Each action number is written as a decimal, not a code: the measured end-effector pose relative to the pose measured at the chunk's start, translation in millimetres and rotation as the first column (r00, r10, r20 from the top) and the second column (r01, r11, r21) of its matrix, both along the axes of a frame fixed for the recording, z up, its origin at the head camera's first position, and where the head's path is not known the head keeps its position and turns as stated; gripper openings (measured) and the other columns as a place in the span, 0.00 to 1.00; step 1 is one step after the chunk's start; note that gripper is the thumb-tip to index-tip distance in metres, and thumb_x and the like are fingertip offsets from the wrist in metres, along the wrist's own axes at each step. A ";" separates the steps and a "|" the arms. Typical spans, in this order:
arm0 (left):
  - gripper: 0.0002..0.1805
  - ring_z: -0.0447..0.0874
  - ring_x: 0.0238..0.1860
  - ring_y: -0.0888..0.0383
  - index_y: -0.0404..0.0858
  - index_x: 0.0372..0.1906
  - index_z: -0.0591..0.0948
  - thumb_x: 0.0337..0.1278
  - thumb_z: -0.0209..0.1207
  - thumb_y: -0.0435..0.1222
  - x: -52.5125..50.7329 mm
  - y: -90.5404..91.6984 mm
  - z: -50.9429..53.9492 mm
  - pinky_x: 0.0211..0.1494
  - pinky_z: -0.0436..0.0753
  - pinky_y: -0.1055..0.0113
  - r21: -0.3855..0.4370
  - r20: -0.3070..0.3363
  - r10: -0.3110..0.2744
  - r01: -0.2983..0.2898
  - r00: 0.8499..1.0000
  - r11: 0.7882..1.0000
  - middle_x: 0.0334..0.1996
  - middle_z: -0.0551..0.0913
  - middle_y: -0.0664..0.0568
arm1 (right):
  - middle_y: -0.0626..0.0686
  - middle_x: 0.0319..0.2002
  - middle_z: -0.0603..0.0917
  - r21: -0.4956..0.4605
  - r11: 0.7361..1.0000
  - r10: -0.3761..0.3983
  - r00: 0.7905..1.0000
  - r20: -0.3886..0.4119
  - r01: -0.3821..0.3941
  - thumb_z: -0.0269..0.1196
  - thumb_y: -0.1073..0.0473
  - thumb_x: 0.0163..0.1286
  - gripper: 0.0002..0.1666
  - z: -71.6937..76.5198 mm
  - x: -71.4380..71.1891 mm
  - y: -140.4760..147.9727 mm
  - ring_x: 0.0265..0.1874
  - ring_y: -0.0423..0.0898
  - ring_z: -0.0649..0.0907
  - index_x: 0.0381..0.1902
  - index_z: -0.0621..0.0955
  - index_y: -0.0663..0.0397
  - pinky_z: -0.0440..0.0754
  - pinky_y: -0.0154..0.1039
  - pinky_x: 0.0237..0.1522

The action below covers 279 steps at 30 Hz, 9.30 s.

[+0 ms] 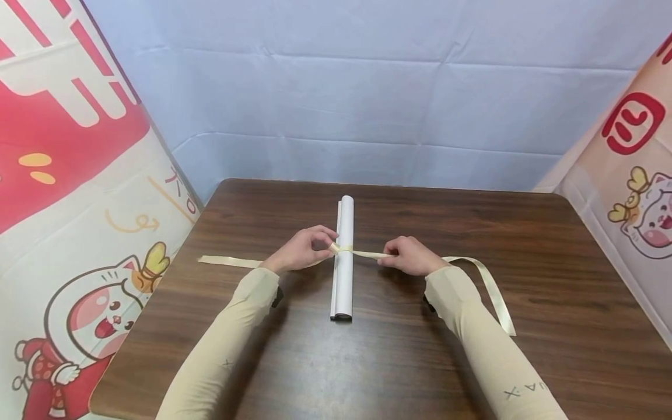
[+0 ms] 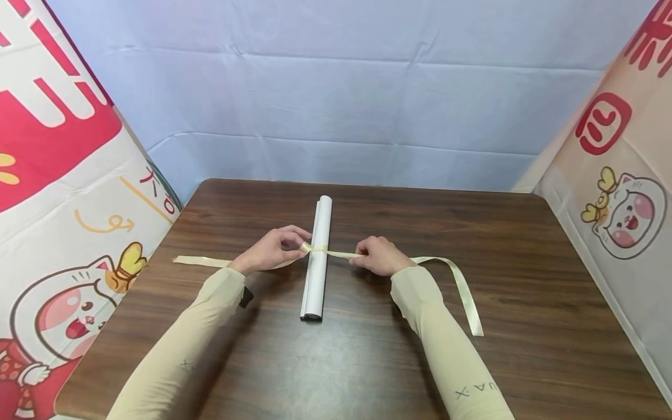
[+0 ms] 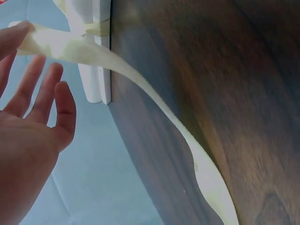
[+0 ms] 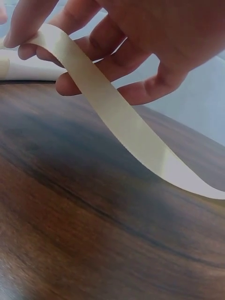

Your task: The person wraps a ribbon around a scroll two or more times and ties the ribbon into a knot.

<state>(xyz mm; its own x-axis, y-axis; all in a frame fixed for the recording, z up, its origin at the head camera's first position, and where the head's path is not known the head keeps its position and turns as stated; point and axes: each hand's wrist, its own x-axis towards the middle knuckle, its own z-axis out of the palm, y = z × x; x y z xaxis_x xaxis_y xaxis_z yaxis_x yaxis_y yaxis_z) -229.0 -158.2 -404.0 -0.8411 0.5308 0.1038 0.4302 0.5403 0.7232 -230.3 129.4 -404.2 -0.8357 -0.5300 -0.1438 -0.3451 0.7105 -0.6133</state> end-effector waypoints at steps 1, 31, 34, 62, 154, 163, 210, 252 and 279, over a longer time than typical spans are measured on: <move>0.04 0.78 0.55 0.50 0.36 0.35 0.85 0.54 0.65 0.32 -0.1 0.9 -0.2 0.54 0.78 0.55 0.004 -0.007 0.002 -0.002 1.000 1.000 0.55 0.81 0.44 | 0.44 0.15 0.70 -0.001 1.000 0.000 1.000 -0.001 0.000 0.65 0.53 0.64 0.12 0.4 0.1 0.0 0.17 0.42 0.68 0.25 0.82 0.53 0.67 0.36 0.26; 0.06 0.75 0.35 0.57 0.33 0.38 0.85 0.59 0.61 0.30 0.2 19.0 -13.7 0.38 0.75 0.71 -0.019 -0.144 0.152 -0.156 0.978 0.988 0.44 0.80 0.46 | 0.44 0.18 0.74 -0.008 1.000 -0.003 0.999 -0.046 0.002 0.63 0.54 0.65 0.09 3.0 2.9 9.0 0.19 0.41 0.69 0.31 0.85 0.53 0.68 0.36 0.26; 0.04 0.77 0.35 0.55 0.32 0.35 0.85 0.57 0.61 0.28 0.2 19.1 -15.6 0.39 0.77 0.70 -0.009 -0.158 0.141 -0.145 0.977 0.989 0.45 0.79 0.45 | 0.44 0.18 0.75 -0.012 1.000 -0.004 0.999 -0.054 0.003 0.63 0.54 0.65 0.09 3.0 2.9 9.5 0.19 0.41 0.70 0.30 0.85 0.53 0.68 0.36 0.27; 0.03 0.84 0.33 0.55 0.34 0.34 0.85 0.53 0.64 0.28 0.3 22.2 -20.4 0.40 0.83 0.65 0.051 -0.161 0.301 -0.297 0.940 0.954 0.34 0.86 0.47 | 0.50 0.31 0.78 0.034 0.999 -0.016 0.979 -0.203 0.023 0.64 0.55 0.63 0.07 -0.8 3.7 12.2 0.38 0.51 0.74 0.32 0.87 0.49 0.70 0.46 0.41; 0.07 0.85 0.37 0.57 0.38 0.38 0.85 0.54 0.65 0.31 0.8 35.3 -22.3 0.42 0.79 0.68 0.098 0.094 0.391 -0.400 0.915 0.911 0.34 0.88 0.49 | 0.54 0.40 0.86 -0.254 0.923 -0.342 0.920 -0.193 0.290 0.59 0.66 0.65 0.11 -11.4 -11.3 -56.2 0.39 0.50 0.83 0.45 0.79 0.55 0.79 0.44 0.45; 0.07 0.86 0.39 0.56 0.38 0.39 0.86 0.53 0.66 0.31 0.8 35.8 -21.4 0.44 0.82 0.66 0.121 0.107 0.386 -0.397 0.916 0.910 0.37 0.88 0.48 | 0.55 0.39 0.87 -0.272 0.935 -0.287 0.937 -0.199 0.228 0.60 0.67 0.65 0.08 -13.8 -12.1 -62.1 0.38 0.51 0.84 0.42 0.81 0.57 0.80 0.45 0.45; 0.04 0.80 0.34 0.58 0.39 0.32 0.82 0.53 0.67 0.34 -1.4 33.6 -26.6 0.41 0.79 0.68 0.018 -0.094 0.351 -0.351 0.932 0.936 0.33 0.83 0.51 | 0.52 0.36 0.86 -0.333 0.940 -0.137 0.977 -0.160 0.077 0.62 0.64 0.64 0.09 -22.2 -11.0 -79.3 0.35 0.45 0.80 0.43 0.83 0.54 0.77 0.38 0.39; 0.11 0.74 0.42 0.50 0.46 0.22 0.80 0.49 0.61 0.48 10.4 0.9 5.0 0.43 0.74 0.54 -0.649 -0.357 0.107 -0.329 0.928 0.686 0.33 0.75 0.52 | 0.51 0.30 0.85 -0.227 0.968 -0.166 0.950 -0.265 0.106 0.60 0.61 0.67 0.07 -20.3 -13.8 -73.7 0.28 0.43 0.79 0.37 0.84 0.56 0.77 0.38 0.36; 0.10 0.77 0.49 0.44 0.37 0.41 0.83 0.53 0.60 0.34 34.9 -7.2 24.8 0.52 0.77 0.48 -0.750 -0.203 0.308 -0.350 0.929 0.561 0.45 0.81 0.42 | 0.52 0.30 0.86 -0.206 0.969 -0.193 0.933 -0.303 0.134 0.60 0.62 0.67 0.07 -16.5 -10.7 -73.9 0.28 0.44 0.79 0.38 0.84 0.57 0.77 0.38 0.35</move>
<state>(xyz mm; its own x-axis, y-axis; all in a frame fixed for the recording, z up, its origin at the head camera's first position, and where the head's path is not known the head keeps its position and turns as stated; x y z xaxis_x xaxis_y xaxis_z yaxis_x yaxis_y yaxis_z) -194.1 -165.4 -379.2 -0.9796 0.1182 -0.1624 0.1258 0.9914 -0.0372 -241.0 55.5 -420.7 -0.8988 -0.3740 0.2287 -0.4315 0.6622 -0.6126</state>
